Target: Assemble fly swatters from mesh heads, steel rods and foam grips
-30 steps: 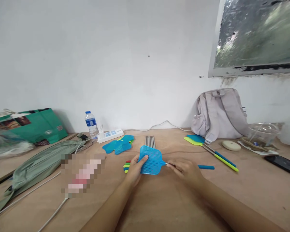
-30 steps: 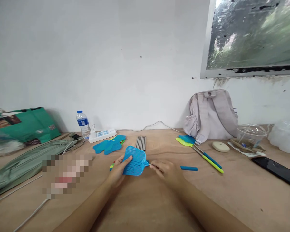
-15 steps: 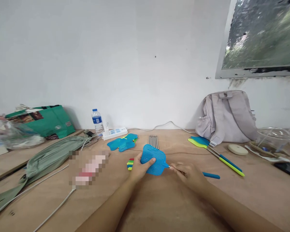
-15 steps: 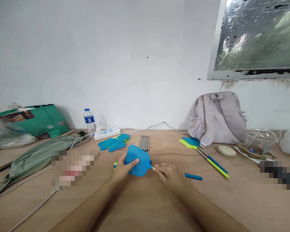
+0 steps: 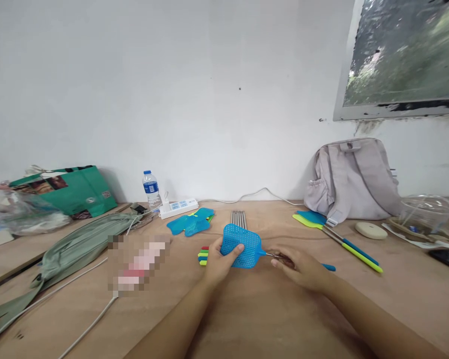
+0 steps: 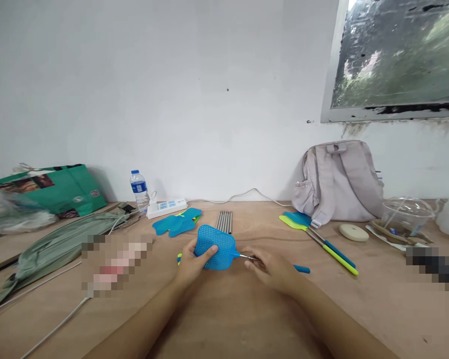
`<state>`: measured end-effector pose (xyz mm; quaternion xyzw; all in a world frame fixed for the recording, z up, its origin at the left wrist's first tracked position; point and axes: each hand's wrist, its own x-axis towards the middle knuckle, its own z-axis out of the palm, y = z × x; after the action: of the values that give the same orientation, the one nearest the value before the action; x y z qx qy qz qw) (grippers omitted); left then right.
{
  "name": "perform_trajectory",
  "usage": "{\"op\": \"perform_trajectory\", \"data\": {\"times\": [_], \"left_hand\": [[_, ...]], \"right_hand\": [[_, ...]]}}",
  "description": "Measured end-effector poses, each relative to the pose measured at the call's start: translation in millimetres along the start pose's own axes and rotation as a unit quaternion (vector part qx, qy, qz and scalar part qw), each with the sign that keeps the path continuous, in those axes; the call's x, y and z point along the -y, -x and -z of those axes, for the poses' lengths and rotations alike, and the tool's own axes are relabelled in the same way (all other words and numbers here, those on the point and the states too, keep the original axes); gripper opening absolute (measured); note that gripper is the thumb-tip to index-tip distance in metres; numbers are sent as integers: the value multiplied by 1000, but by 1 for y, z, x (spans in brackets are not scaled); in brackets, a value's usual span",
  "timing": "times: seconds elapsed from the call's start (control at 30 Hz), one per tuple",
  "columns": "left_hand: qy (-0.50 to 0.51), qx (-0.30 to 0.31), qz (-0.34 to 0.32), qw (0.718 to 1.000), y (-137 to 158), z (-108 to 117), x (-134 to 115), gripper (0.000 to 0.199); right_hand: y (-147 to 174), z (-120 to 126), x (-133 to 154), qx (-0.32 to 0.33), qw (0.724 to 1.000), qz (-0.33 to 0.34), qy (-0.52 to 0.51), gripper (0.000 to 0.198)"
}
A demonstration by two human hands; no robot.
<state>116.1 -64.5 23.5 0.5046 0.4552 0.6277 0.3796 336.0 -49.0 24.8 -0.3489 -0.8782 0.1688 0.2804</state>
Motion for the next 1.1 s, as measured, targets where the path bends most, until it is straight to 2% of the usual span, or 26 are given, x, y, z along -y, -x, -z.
{"op": "perform_trajectory", "data": {"times": [0.17,0.4,0.53,0.77,0.97,1.1], "left_hand": [[0,-9,0,1000,-3,1,0,22],[18,-40,8,999,2,-3,4,30],[7,-44,12,999,3,-5,6,32],[-36,-51,-7,998,2,-4,9,32],[-61,-67,-34,995,9,-10,11,31],[-63,-52,-8,997,11,-10,12,41]], "right_hand": [[-2,-6,0,-55,997,-17,59,20],[1,-13,5,-114,981,32,151,27],[1,-12,6,-93,985,15,145,26],[-2,-8,13,-48,997,-33,53,22],[-4,-2,12,-48,994,-49,81,18],[-3,-2,14,-41,995,-55,73,19]]}}
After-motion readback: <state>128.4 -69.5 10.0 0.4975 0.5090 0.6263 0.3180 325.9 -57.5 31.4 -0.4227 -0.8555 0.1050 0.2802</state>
